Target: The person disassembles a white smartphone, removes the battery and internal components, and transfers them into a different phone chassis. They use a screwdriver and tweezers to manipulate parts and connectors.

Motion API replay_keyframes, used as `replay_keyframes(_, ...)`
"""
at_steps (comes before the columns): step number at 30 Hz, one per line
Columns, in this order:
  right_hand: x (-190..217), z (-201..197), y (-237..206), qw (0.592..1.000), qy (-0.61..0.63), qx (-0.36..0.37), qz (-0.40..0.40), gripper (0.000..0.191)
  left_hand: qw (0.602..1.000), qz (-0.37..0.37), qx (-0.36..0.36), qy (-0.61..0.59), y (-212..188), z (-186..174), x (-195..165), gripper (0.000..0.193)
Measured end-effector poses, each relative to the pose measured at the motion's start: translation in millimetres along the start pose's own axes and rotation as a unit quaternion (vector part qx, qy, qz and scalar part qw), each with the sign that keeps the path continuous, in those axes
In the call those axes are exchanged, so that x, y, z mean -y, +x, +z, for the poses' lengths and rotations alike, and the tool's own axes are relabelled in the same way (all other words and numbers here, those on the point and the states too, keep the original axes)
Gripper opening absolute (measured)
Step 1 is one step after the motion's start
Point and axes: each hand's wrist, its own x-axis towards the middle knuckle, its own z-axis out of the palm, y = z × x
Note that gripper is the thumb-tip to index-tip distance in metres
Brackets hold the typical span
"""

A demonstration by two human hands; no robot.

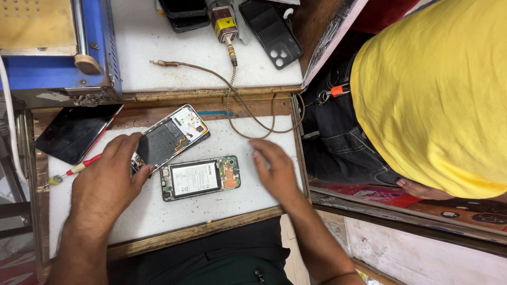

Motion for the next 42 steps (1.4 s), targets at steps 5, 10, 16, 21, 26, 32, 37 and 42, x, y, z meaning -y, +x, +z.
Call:
replay_keyframes(5, -19, -39, 63, 0.993, -0.005, -0.119, -0.019, 0.029, 0.994, 0.046, -0.098, -0.031, -7, 18, 13, 0.072)
replay_keyframes(10, -13, -43, 144, 0.991, -0.095, -0.097, -0.021, 0.044, 0.971, 0.051, -0.204, -0.117, -20, 36, 12, 0.058)
replay_keyframes(16, 10, -1, 151, 0.992, 0.058, 0.013, -0.113, 0.026, 0.942, 0.035, -0.247, -0.224, -21, 47, 20, 0.041)
replay_keyframes(21, -17, -28, 180, 0.942, -0.171, -0.251, -0.140, 0.036, 0.938, 0.040, -0.255, -0.234, -18, 52, 27, 0.035)
replay_keyframes(26, -34, -59, 212, 0.987, -0.032, -0.101, 0.119, 0.042, 0.942, 0.037, -0.247, -0.226, -17, 53, 23, 0.030)
replay_keyframes(32, -8, -55, 220, 0.976, -0.179, -0.121, -0.011, 0.029, 0.936, 0.045, -0.257, -0.235, -18, 52, 26, 0.028)
replay_keyframes(37, 12, -48, 224, 0.951, -0.289, -0.066, 0.083, 0.031, 0.941, 0.044, -0.252, -0.224, -21, 53, 25, 0.024)
replay_keyframes(42, 13, -57, 222, 0.968, -0.228, -0.068, 0.081, 0.036, 0.923, 0.058, -0.275, -0.264, -25, 48, 24, 0.020)
